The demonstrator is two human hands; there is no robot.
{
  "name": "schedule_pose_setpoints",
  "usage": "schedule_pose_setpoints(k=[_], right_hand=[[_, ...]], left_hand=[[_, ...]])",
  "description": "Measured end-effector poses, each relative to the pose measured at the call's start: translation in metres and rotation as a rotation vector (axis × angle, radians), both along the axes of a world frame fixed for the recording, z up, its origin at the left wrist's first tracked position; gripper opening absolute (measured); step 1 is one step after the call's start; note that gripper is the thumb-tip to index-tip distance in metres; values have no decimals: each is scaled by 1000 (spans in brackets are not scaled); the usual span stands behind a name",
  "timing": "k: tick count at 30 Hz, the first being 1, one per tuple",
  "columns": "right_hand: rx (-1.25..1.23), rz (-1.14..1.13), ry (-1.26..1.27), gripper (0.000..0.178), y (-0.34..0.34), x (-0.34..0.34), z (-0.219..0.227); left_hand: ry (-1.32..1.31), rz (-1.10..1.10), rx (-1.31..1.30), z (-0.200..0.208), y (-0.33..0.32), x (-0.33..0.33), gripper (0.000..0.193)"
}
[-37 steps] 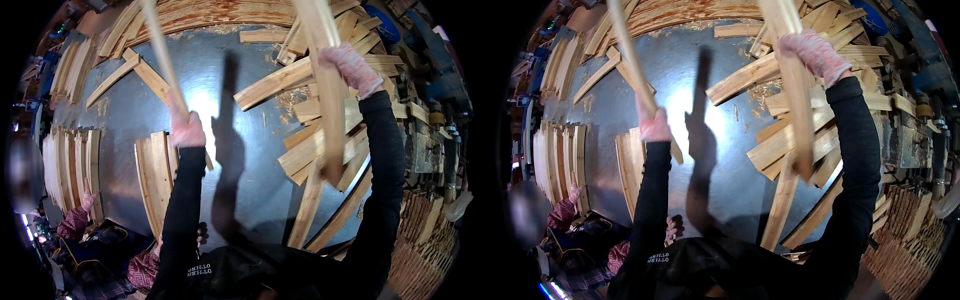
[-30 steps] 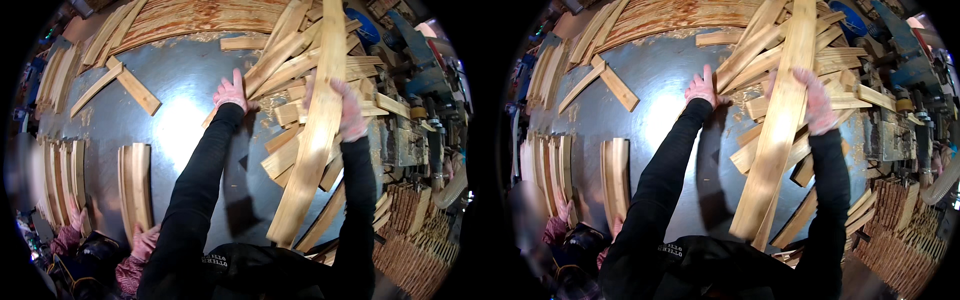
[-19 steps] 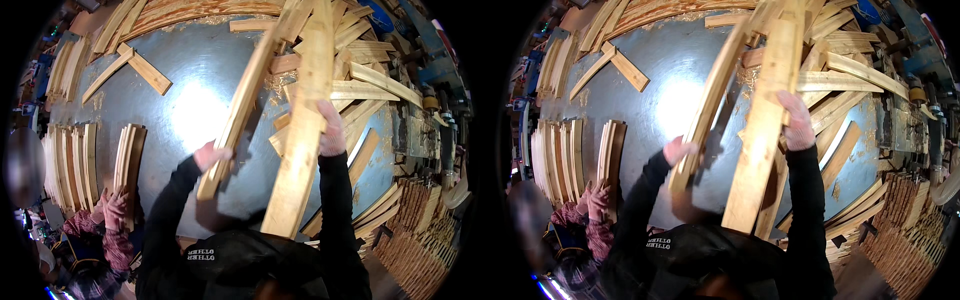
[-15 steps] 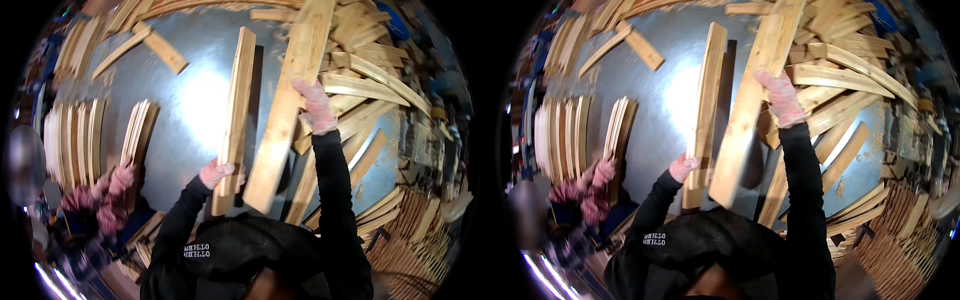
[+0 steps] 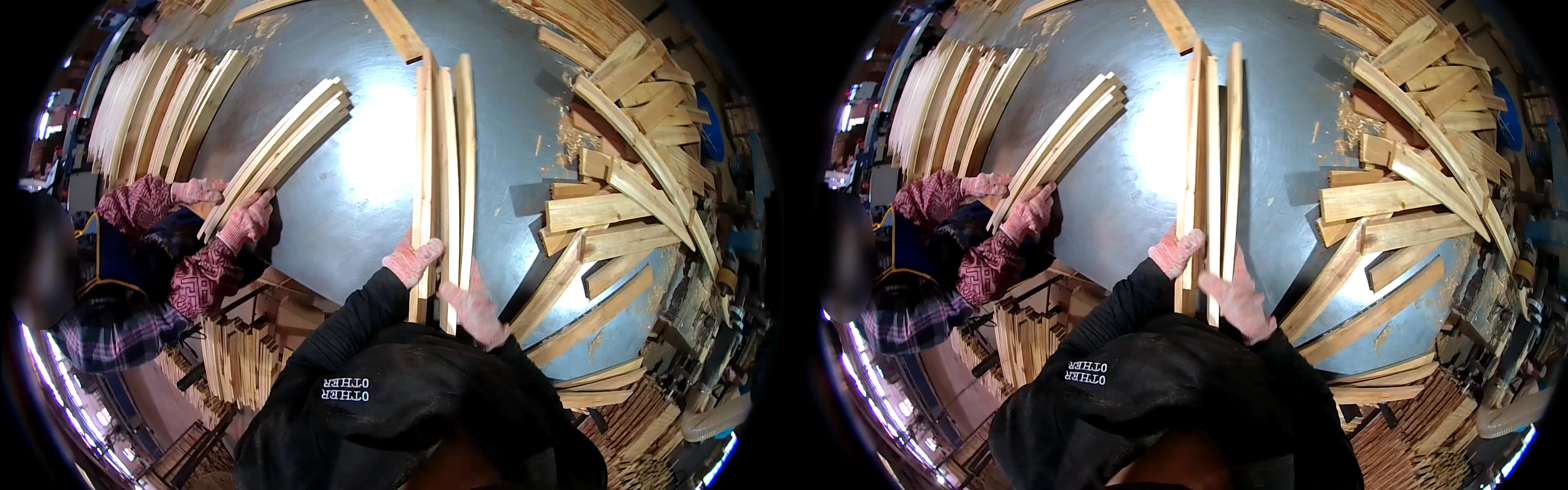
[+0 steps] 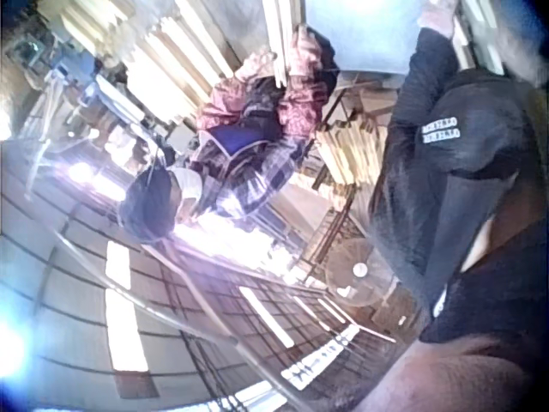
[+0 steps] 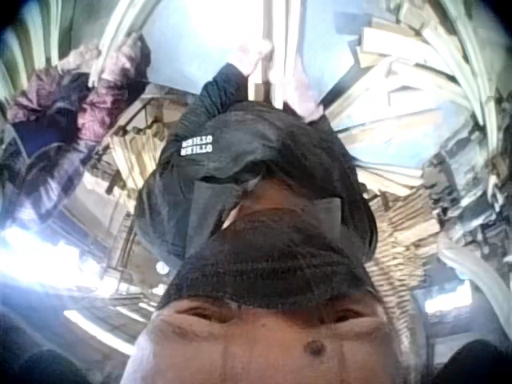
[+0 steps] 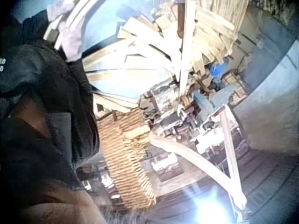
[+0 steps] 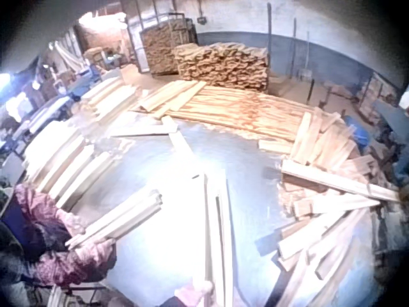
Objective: The person sorts wooden planks on a metal table, picking up individual pieces and arranging them into neat stacks. They handle the wood by hand, moving pieces from a disorganized pile to organized groups, occasionally adjusting the alignment of the stacks.
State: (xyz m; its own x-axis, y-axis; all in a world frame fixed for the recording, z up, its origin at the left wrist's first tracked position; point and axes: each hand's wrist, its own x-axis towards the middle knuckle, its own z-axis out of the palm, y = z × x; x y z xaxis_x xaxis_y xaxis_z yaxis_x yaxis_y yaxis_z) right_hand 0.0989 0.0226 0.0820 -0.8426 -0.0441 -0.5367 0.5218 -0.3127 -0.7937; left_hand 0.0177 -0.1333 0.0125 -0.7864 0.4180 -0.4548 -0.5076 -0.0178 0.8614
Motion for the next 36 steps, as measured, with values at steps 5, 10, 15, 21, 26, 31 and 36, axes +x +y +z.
schedule_pose_setpoints(k=[5,10,15,21,26,31,36], right_hand=[[505,230,-83,92,-37,7,-46],[661,914,62,99,-69,-27,-53],[612,1461,178,74,-48,-81,5],[2040,384,345,81,227,-226,-26],[2120,478,68,77,315,-279,-41],[1841,1271,-281,51,233,-346,-32],[1674,1199,580,75,102,-251,-17]], left_hand=[[-116,16,-2,3,-13,21,89],[197,-335,-1086,32,-39,-36,104],[299,-303,-1218,34,-37,-40,108],[-213,98,193,33,-114,-51,79],[-534,284,713,-32,-173,-34,54],[-318,347,718,-60,-163,-49,52],[-537,239,1022,-51,-129,-78,60]])
